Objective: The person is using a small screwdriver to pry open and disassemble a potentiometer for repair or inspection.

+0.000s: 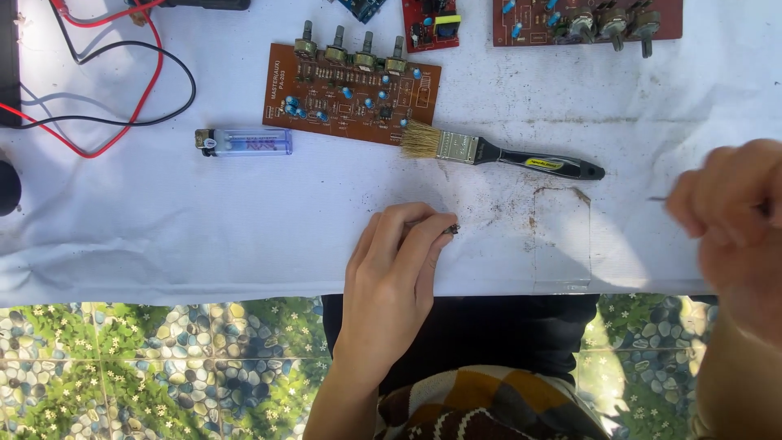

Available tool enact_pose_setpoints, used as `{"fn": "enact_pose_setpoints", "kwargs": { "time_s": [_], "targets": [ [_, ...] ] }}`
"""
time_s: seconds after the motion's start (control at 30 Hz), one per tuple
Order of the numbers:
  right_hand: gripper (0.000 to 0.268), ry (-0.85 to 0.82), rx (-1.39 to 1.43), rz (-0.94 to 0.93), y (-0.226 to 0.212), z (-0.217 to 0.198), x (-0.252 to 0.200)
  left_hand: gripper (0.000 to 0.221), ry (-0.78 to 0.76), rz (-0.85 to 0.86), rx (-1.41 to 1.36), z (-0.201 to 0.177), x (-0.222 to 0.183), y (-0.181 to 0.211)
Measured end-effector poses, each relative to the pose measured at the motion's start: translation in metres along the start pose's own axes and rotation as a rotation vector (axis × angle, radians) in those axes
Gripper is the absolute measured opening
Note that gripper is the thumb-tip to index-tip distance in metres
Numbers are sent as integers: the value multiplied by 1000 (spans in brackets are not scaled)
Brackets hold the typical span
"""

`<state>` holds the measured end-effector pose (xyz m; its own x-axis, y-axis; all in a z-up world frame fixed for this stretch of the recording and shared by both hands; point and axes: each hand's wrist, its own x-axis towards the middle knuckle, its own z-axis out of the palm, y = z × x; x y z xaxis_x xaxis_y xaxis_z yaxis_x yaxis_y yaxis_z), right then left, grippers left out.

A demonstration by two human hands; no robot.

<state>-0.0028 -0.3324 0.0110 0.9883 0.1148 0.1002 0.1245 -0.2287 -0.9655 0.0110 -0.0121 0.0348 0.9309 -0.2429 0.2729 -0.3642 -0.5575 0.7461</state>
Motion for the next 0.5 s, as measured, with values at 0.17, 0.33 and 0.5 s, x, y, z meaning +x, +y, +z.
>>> {"fn": "enact_pose_setpoints", "kwargs": {
  "time_s": [0.17, 0.33, 0.5],
  "targets": [
    [38, 14, 392, -108, -82, 106, 48, 16, 19, 5, 38, 3, -1, 1],
    [56, 114, 600, -82, -76, 138, 66, 19, 22, -54, 10, 2, -3, 2],
    [63, -30, 667, -99, -89, 138, 72, 14, 62, -46, -35, 2, -3, 1]
  ]
}}
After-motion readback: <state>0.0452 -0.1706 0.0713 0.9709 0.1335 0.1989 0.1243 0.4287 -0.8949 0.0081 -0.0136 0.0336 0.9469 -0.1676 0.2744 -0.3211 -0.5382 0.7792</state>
